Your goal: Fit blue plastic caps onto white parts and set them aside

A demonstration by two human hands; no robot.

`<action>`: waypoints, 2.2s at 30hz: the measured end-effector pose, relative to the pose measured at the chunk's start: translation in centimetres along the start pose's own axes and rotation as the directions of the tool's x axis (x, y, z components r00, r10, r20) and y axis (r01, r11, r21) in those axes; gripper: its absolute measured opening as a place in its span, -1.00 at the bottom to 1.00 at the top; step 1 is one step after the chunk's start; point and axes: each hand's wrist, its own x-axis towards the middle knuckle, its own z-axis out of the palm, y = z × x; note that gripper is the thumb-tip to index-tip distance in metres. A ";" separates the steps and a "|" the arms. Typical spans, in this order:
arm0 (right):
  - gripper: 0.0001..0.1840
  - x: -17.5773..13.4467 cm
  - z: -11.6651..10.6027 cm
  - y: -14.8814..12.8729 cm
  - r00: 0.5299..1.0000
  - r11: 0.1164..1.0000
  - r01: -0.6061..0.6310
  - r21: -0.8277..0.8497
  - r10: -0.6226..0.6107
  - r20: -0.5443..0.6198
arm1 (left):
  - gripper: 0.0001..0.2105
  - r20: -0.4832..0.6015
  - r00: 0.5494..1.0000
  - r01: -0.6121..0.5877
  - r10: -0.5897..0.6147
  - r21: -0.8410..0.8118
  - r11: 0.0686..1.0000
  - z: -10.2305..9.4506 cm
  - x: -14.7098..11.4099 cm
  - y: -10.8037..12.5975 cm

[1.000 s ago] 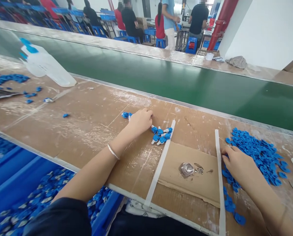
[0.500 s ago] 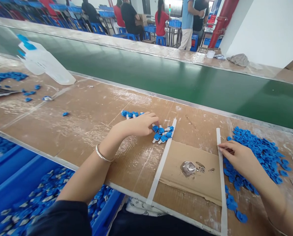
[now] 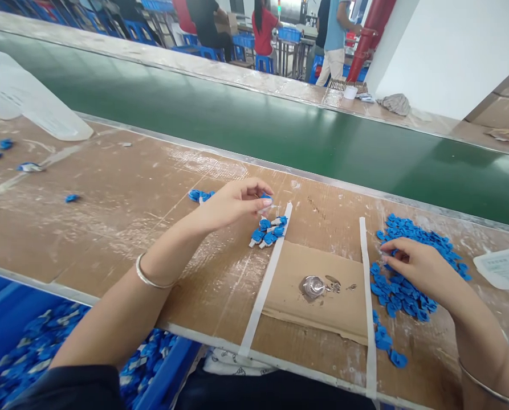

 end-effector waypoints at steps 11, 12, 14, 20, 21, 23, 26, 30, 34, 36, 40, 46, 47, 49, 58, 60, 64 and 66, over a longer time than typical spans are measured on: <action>-0.82 -0.1 2.4 -0.2 0.982 0.941 0.177 -0.287 -0.188 -0.011 | -0.74 0.439 0.897 0.338 -0.044 -0.619 0.709 6.8 -1.9 0.9; -0.81 0.0 2.6 0.0 0.976 0.922 0.183 -0.340 -0.212 -0.049 | -0.74 0.437 0.898 0.338 -0.046 -0.622 0.706 7.0 -1.8 0.7; -0.80 0.3 3.0 0.3 0.961 0.876 0.197 -0.440 -0.261 -0.090 | -0.74 0.428 0.902 0.339 -0.050 -0.634 0.695 7.2 -1.8 0.4; -0.71 0.3 4.2 0.1 0.918 0.781 0.304 -0.546 -0.394 -0.052 | -0.72 0.434 0.897 0.373 -0.084 -0.641 0.671 7.7 -1.6 -0.3; -0.68 0.2 4.4 0.0 0.906 0.765 0.332 -0.551 -0.421 -0.039 | -0.71 0.438 0.895 0.379 -0.087 -0.641 0.668 7.8 -1.6 -0.4; -0.60 -0.1 4.7 -0.1 0.890 0.748 0.369 -0.552 -0.455 -0.021 | -0.69 0.447 0.890 0.390 -0.091 -0.643 0.659 8.0 -1.6 -0.6; -0.48 -0.4 5.3 -0.1 0.871 0.725 0.398 -0.563 -0.491 -0.017 | -0.67 0.455 0.886 0.397 -0.087 -0.649 0.649 8.2 -1.4 -1.1; -0.48 -0.3 5.4 0.3 0.871 0.714 0.389 -0.583 -0.490 -0.019 | -0.64 0.472 0.879 0.404 -0.069 -0.659 0.635 8.4 -1.2 -1.7; -0.62 -0.6 4.0 -0.6 0.875 0.743 0.365 -0.561 -0.480 -0.066 | -0.63 0.468 0.880 0.411 -0.076 -0.674 0.614 8.6 -1.2 -1.9; -0.66 -1.2 3.0 -2.2 0.851 0.802 0.388 -0.454 -0.501 -0.157 | -0.63 0.473 0.877 0.422 -0.084 -0.676 0.604 8.7 -1.2 -1.8; -0.67 -3.0 2.6 -6.4 0.746 0.766 0.637 -0.081 -0.640 -0.186 | -0.63 0.459 0.884 0.415 -0.088 -0.685 0.598 8.8 -1.3 -1.5; -0.65 -3.7 4.4 -9.2 0.622 0.637 0.771 -0.033 -0.762 -0.178 | -0.66 0.350 0.925 0.368 -0.150 -0.719 0.590 8.7 -1.5 -0.9; -0.65 -3.7 4.5 -9.2 0.622 0.637 0.770 -0.038 -0.762 -0.179 | -0.66 0.346 0.925 0.368 -0.156 -0.719 0.590 8.6 -1.5 -0.8; -0.65 -3.6 4.6 -9.1 0.623 0.637 0.770 -0.029 -0.762 -0.175 | -0.65 0.346 0.924 0.371 -0.159 -0.719 0.588 8.7 -1.6 -0.8; -0.59 -4.2 4.2 -9.0 0.828 0.718 0.556 0.418 -0.432 -0.359 | -0.63 0.333 0.942 0.294 -0.036 -0.769 0.568 9.4 -2.5 -0.1; -0.56 -4.2 4.7 -9.1 0.848 0.666 0.523 0.532 -0.347 -0.400 | -0.60 0.359 0.933 0.295 0.004 -0.773 0.561 9.5 -2.8 0.3; -0.54 -4.2 5.6 -9.4 0.864 0.596 0.498 0.630 -0.284 -0.415 | -0.57 0.409 0.910 0.306 0.069 -0.775 0.553 9.6 -3.4 0.6; -0.52 -4.2 5.8 -9.5 0.870 0.593 0.489 0.640 -0.275 -0.410 | -0.57 0.422 0.903 0.309 0.084 -0.770 0.558 9.7 -3.5 0.6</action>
